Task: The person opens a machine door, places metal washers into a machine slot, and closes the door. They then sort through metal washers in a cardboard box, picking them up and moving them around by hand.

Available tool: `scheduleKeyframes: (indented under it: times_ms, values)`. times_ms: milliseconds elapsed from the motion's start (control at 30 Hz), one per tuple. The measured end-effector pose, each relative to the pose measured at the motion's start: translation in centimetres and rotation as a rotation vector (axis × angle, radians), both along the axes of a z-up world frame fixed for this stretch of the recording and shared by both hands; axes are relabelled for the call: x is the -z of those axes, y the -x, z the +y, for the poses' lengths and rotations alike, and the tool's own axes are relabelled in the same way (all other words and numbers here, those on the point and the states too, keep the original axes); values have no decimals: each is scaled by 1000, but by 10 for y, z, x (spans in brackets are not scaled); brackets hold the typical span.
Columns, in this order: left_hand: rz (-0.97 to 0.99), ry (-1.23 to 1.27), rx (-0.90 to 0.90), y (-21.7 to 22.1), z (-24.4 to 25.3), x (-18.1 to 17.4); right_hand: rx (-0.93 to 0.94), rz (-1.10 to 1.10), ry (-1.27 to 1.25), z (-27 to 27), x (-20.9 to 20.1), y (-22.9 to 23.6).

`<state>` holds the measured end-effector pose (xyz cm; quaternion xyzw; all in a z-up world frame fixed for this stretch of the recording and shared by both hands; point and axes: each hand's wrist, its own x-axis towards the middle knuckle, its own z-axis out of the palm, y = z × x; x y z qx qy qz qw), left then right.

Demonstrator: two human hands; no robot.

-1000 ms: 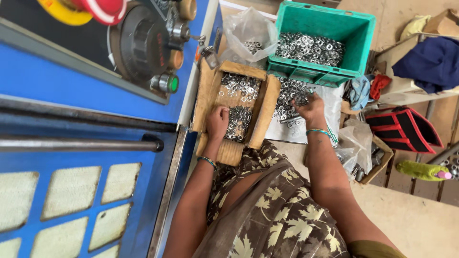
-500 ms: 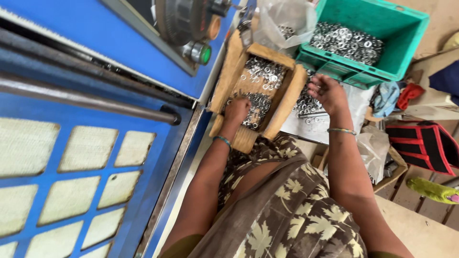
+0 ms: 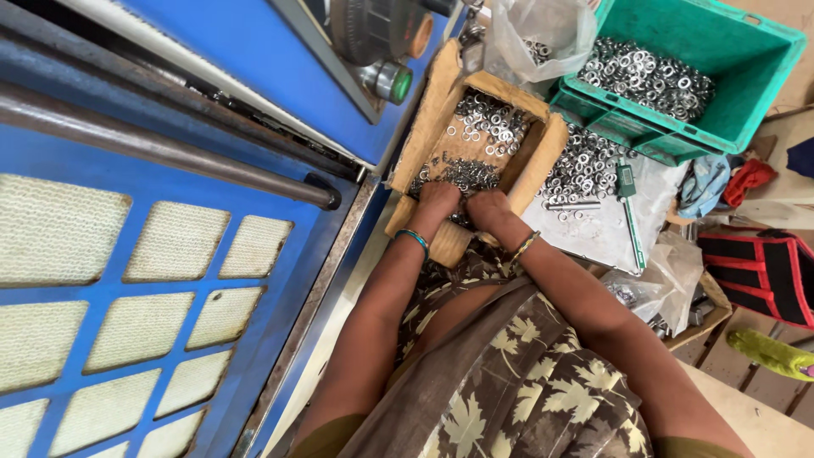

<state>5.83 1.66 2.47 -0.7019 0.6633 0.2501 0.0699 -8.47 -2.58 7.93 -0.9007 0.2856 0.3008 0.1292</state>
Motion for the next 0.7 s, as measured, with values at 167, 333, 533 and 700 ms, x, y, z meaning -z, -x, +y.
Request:
scheduleKeyframes:
  times_ms: [167, 333, 533, 700]
  values:
    - [-5, -13, -82, 8, 0, 8, -62, -68, 150, 9, 17, -1]
    - [-8, -26, -67, 11, 2, 4, 46, 61, 0, 6, -11, -13]
    - [-2, -32, -58, 12, 4, -5, 70, 48, -7, 4, -16, -13]
    - [5, -61, -95, 18, 6, 0, 68, 18, -13, 1, 3, -7]
